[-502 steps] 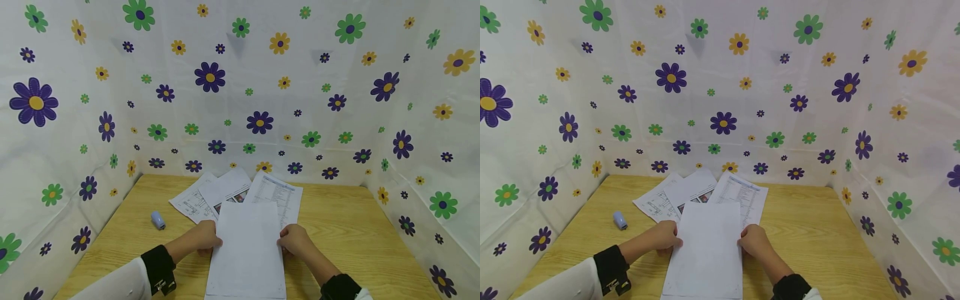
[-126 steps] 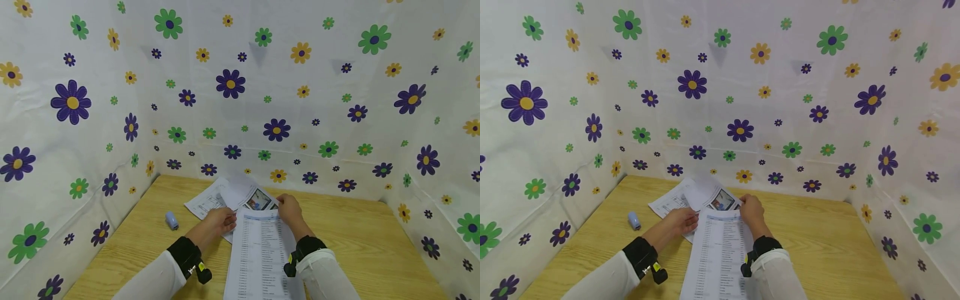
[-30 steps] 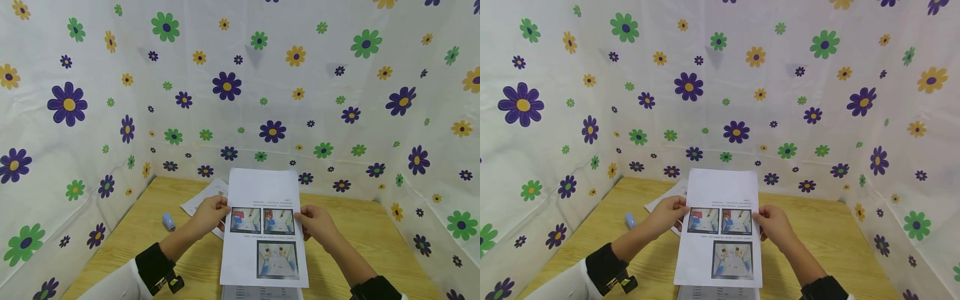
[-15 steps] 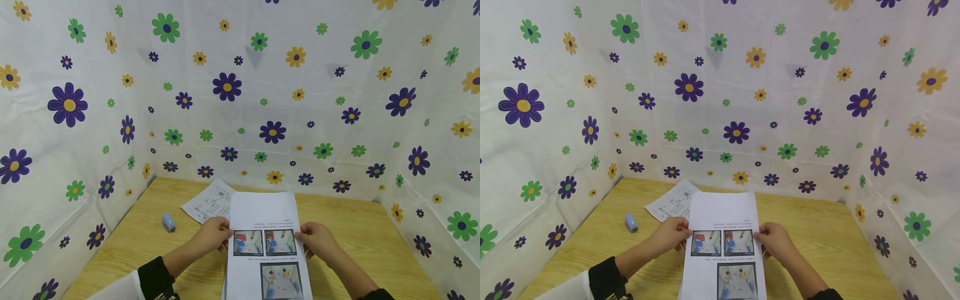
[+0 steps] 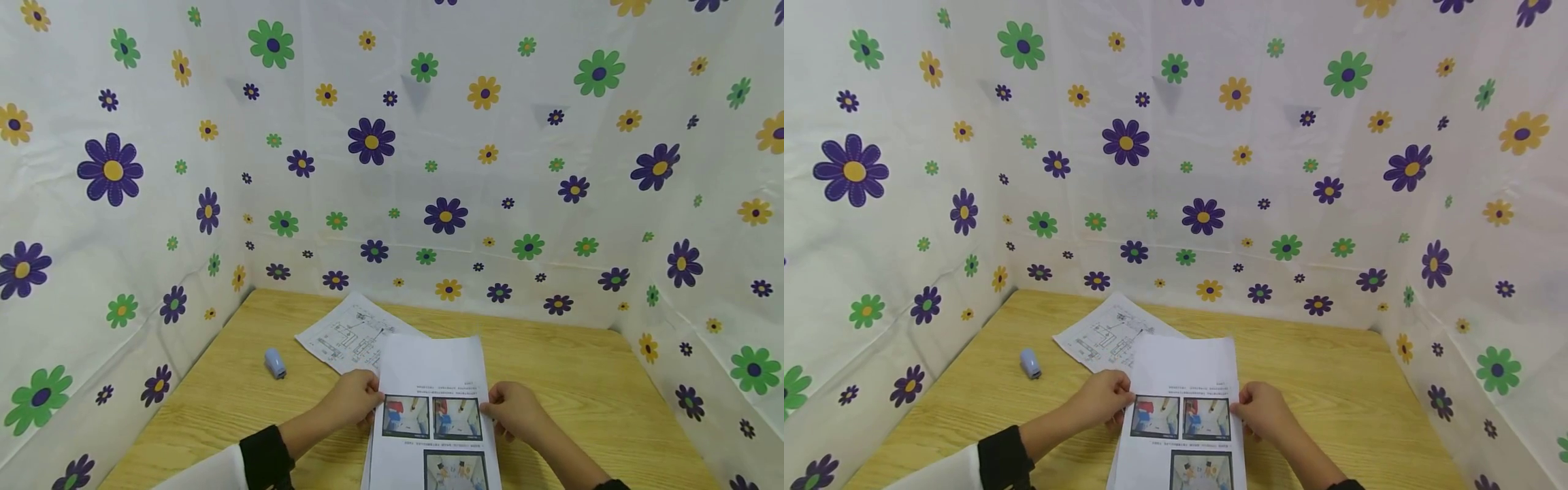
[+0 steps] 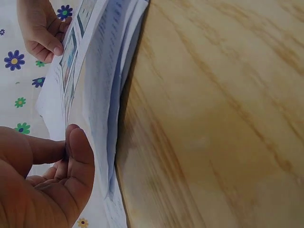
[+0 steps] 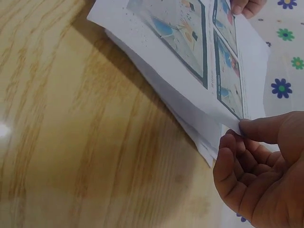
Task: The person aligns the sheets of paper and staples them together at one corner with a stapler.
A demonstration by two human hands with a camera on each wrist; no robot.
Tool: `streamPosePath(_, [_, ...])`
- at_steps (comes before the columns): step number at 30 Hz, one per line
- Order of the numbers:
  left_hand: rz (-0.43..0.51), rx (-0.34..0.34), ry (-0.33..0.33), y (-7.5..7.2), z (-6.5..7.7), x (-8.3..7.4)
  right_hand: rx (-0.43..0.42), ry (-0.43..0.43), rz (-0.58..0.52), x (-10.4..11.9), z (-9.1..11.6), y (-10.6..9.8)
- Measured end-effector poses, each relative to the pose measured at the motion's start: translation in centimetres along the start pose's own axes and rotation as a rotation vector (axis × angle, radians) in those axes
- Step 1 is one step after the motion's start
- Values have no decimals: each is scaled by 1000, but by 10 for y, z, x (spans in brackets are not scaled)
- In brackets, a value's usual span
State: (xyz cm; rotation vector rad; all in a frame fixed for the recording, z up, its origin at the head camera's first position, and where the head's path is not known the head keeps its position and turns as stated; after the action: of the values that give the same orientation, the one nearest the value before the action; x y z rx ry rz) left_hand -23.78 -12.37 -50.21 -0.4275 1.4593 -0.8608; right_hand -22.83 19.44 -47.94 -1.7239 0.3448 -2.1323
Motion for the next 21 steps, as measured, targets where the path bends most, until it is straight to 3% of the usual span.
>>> streamPosePath(11, [-113, 12, -36, 4, 2, -5, 2, -38, 111, -7, -2, 5])
streamPosePath(21, [-169, 27, -9, 7, 0, 3, -39, -132, 331, -15, -4, 10])
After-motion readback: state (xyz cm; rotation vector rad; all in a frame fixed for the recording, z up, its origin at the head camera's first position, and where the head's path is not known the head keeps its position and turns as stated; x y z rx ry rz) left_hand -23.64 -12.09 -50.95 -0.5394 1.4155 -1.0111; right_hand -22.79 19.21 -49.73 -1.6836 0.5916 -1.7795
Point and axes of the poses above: each hand's wrist, its own z-axis away from the middle knuckle, its own y-axis out of the palm, x = y × z, the point moved 1 cm from there along -z, towards the middle knuckle, and after that the axes turned 15 degrees about -z, right-handed, at the moved point
